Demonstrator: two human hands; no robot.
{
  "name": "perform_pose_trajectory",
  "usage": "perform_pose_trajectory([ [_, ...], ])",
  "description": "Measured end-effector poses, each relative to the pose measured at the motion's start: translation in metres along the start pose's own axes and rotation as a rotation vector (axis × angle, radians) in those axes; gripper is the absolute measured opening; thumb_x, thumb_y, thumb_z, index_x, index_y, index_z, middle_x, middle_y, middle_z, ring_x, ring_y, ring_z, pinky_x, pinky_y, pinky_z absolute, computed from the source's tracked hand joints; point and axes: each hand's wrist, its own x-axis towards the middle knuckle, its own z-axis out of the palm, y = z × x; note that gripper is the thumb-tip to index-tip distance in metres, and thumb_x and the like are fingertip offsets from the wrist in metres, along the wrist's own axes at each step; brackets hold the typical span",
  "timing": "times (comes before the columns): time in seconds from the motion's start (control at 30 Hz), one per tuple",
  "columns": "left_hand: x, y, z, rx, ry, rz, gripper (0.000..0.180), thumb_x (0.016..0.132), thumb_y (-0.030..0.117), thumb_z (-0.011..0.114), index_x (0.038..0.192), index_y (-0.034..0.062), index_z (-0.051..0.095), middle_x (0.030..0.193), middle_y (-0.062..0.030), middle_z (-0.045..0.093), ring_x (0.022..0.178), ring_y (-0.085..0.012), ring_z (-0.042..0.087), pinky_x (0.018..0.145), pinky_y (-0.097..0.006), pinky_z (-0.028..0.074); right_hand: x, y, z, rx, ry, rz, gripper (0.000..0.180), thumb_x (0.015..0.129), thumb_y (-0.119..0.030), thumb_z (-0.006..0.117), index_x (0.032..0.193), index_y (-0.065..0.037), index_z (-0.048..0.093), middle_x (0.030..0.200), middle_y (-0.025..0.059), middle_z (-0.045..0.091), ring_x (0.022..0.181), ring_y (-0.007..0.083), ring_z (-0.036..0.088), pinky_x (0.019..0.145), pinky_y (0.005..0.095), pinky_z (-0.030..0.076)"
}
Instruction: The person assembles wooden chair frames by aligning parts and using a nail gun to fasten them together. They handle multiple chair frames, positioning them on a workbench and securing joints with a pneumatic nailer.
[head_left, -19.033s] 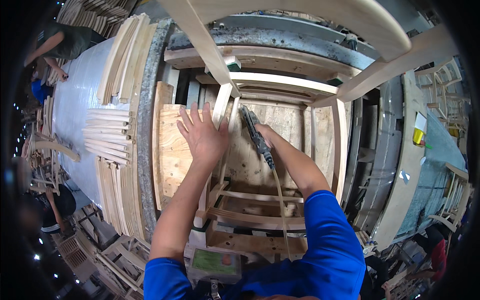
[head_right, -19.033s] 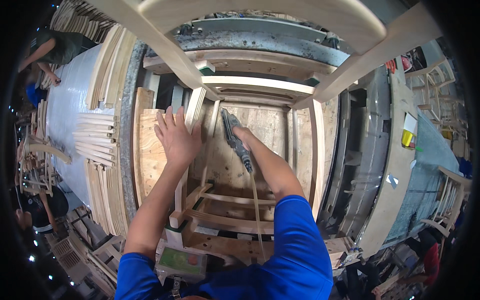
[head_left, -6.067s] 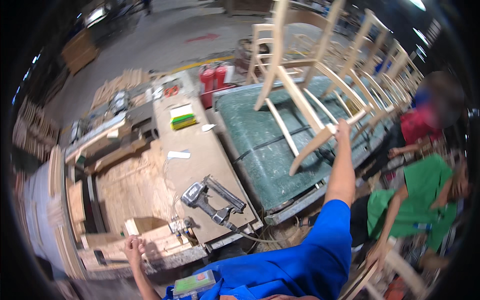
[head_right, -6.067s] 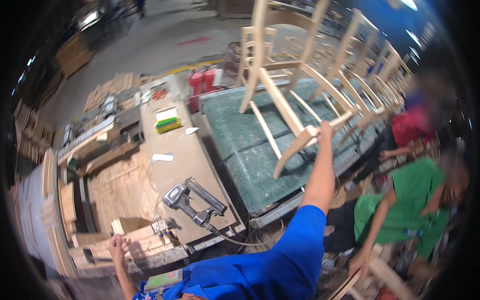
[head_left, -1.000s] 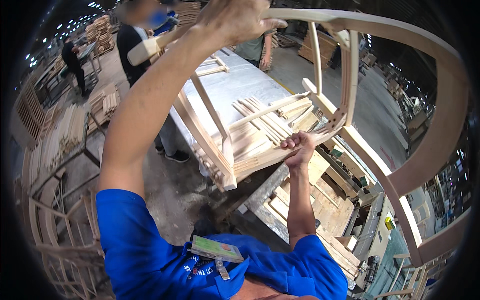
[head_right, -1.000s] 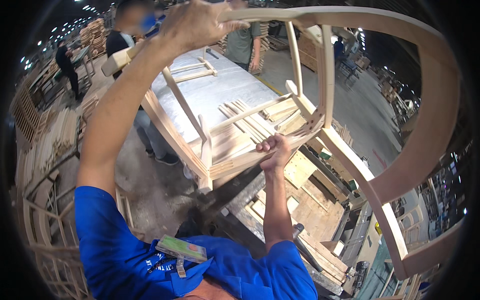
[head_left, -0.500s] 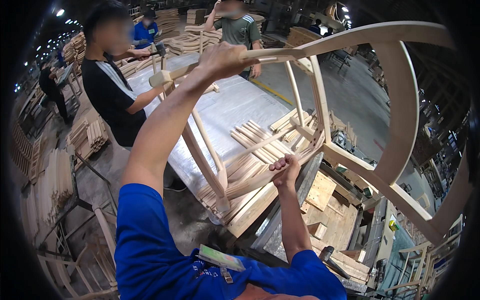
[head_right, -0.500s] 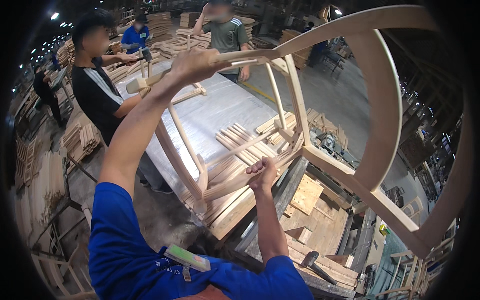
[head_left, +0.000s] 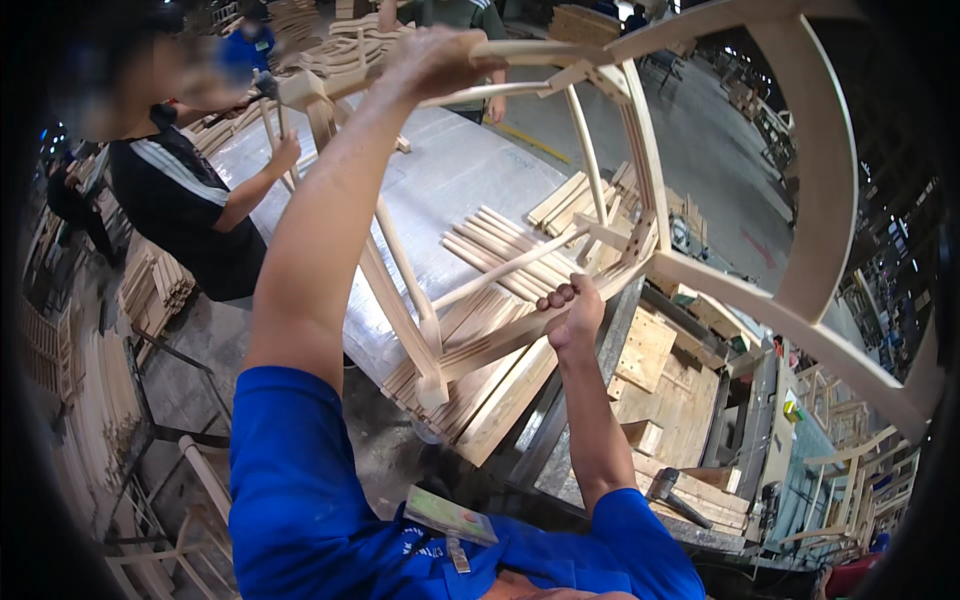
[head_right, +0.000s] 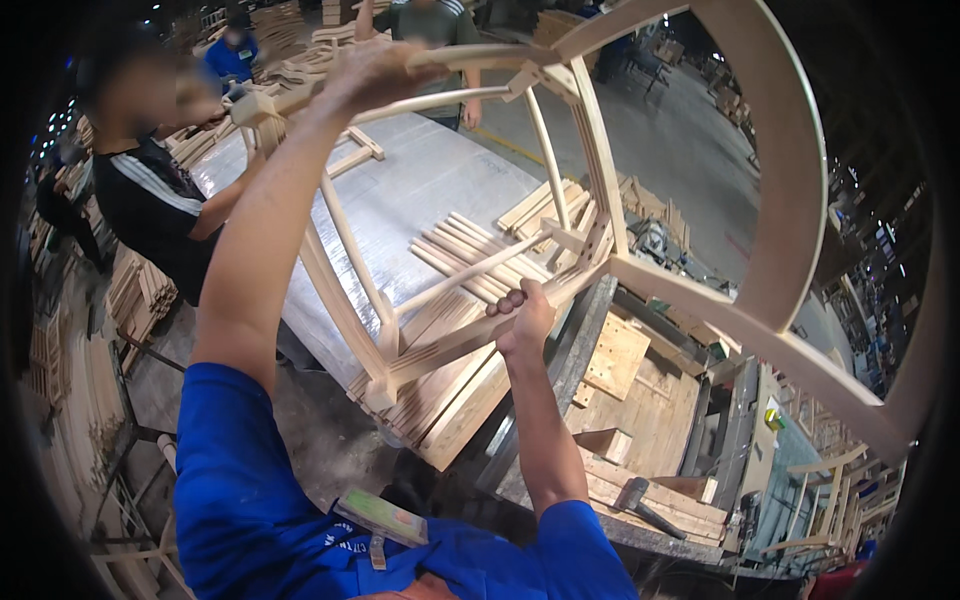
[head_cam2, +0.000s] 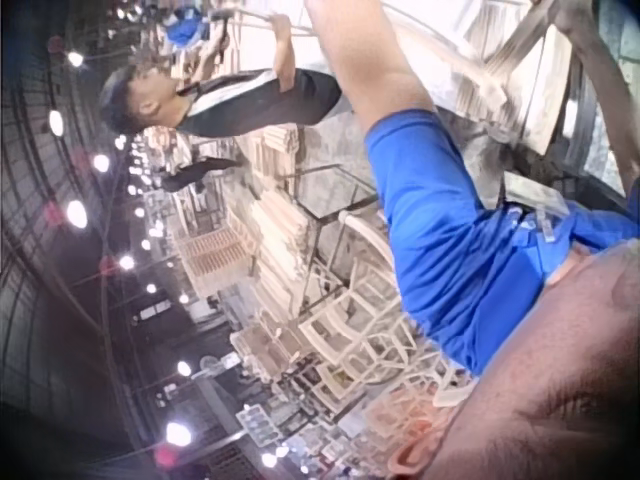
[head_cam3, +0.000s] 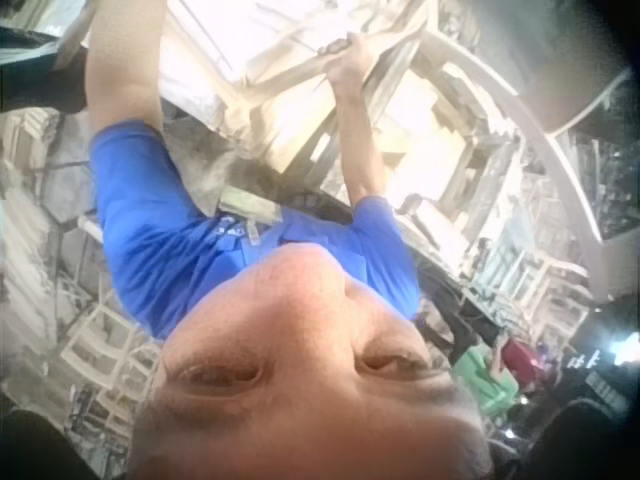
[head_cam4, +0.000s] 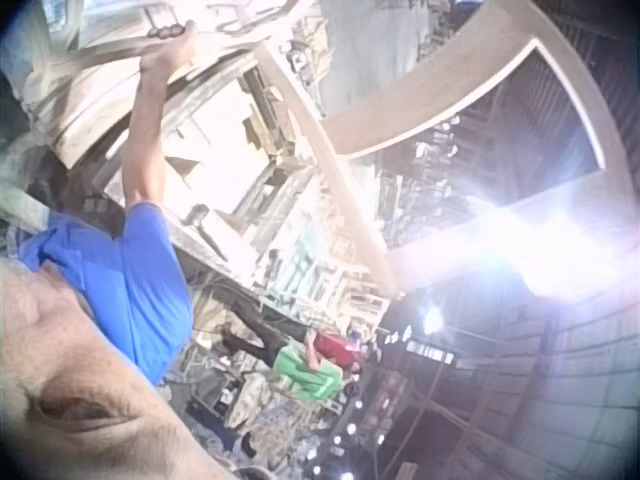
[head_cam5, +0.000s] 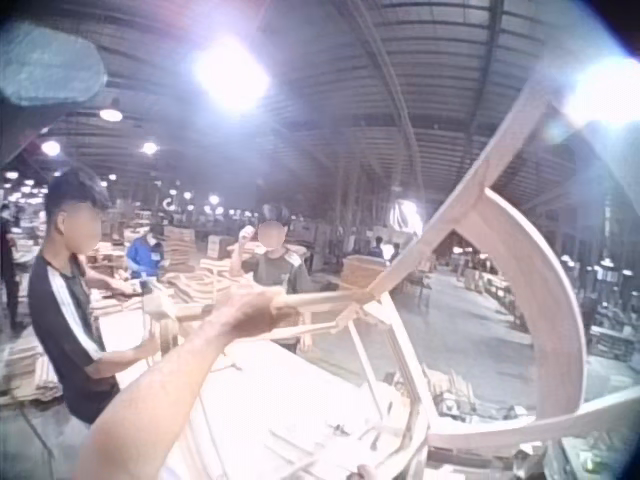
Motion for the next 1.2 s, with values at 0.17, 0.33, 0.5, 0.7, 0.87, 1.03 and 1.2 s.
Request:
perform_pose_trajectory([
  [0.17, 0.04, -0.017, 0.028, 0.217, -0.054, 0.026, 0.053, 0.101, 0.062, 0.052, 0.118, 0.0164, 0.07, 0.089, -0.0064, 0.074, 0.073, -0.0173, 0.071, 0.055, -0.033, 0.055, 0.007, 0.006, 0.012, -0.029, -0.065, -0.067, 0.013, 0.093, -0.011, 0.059, 0.083, -0.009, 0.05, 0.067, 0.0004, 0.043, 0.057, 0.0145, 0.048, 0.056, 0.0401, 0.05],
  [0.33, 0.041, -0.035, 0.03, 0.178, 0.082, -0.088, 0.056, 0.099, 0.062, 0.055, 0.106, 0.0099, 0.073, 0.105, -0.0172, 0.075, 0.102, -0.0346, 0.071, 0.091, -0.046, 0.053, 0.004, 0.019, 0.038, -0.049, -0.171, -0.232, 0.015, 0.096, -0.014, 0.064, 0.09, -0.007, 0.052, 0.066, 0.0008, 0.047, 0.055, 0.0133, 0.053, 0.055, 0.0326, 0.053],
  [0.5, 0.063, -0.053, 0.072, 0.142, 0.063, -0.003, 0.052, 0.097, 0.057, 0.06, 0.102, 0.007, 0.073, 0.086, -0.0151, 0.073, 0.089, -0.0293, 0.072, 0.081, -0.041, 0.055, 0.017, 0.025, 0.05, -0.1, -0.24, -0.286, 0.02, 0.099, -0.023, 0.063, 0.09, -0.011, 0.051, 0.075, -0.0021, 0.045, 0.062, 0.0079, 0.052, 0.058, 0.0296, 0.052],
  [0.7, 0.069, -0.067, 0.087, 0.066, 0.153, -0.059, 0.05, 0.094, 0.057, 0.064, 0.096, 0.0081, 0.074, 0.073, -0.0098, 0.072, 0.077, -0.0238, 0.072, 0.073, -0.042, 0.054, 0.028, 0.029, 0.063, -0.106, -0.276, -0.386, 0.018, 0.098, -0.02, 0.063, 0.095, -0.009, 0.05, 0.073, -0.0007, 0.046, 0.059, 0.0087, 0.053, 0.053, 0.0286, 0.053],
  [0.87, 0.063, -0.102, 0.074, 0.923, 0.033, 0.25, 0.03, 0.107, 0.031, 0.048, 0.115, 0.0148, 0.072, 0.102, -0.0131, 0.071, 0.089, -0.028, 0.073, 0.084, -0.041, 0.058, 0.023, 0.024, 0.057, -0.09, -0.312, -0.362, 0.018, 0.095, -0.011, 0.059, 0.106, -0.007, 0.045, 0.07, 0.0027, 0.048, 0.058, 0.0121, 0.055, 0.052, 0.0297, 0.052],
  [1.03, 0.054, -0.055, 0.053, 0.186, 0.036, -0.025, 0.055, 0.094, 0.067, 0.057, 0.113, 0.0172, 0.069, 0.098, -0.013, 0.073, 0.098, -0.0304, 0.069, 0.087, -0.048, 0.052, 0.012, 0.026, 0.041, -0.057, -0.19, -0.293, 0.016, 0.091, 0.001, 0.053, 0.103, -0.005, 0.044, 0.062, 0.0071, 0.055, 0.046, 0.0177, 0.055, 0.045, 0.0307, 0.05],
  [1.2, 0.001, -0.041, -0.038, -0.272, -0.472, -0.12, 0.073, 0.096, 0.076, 0.048, 0.104, 0.0071, 0.071, 0.072, -0.0033, 0.057, 0.069, -0.0138, 0.056, 0.062, -0.035, 0.043, -0.007, 0.034, 0.008, 0.051, -0.202, -0.152, 0.014, 0.094, -0.003, 0.056, 0.099, -0.01, 0.045, 0.066, 0.0022, 0.047, 0.051, 0.0138, 0.048, 0.048, 0.0318, 0.046],
])
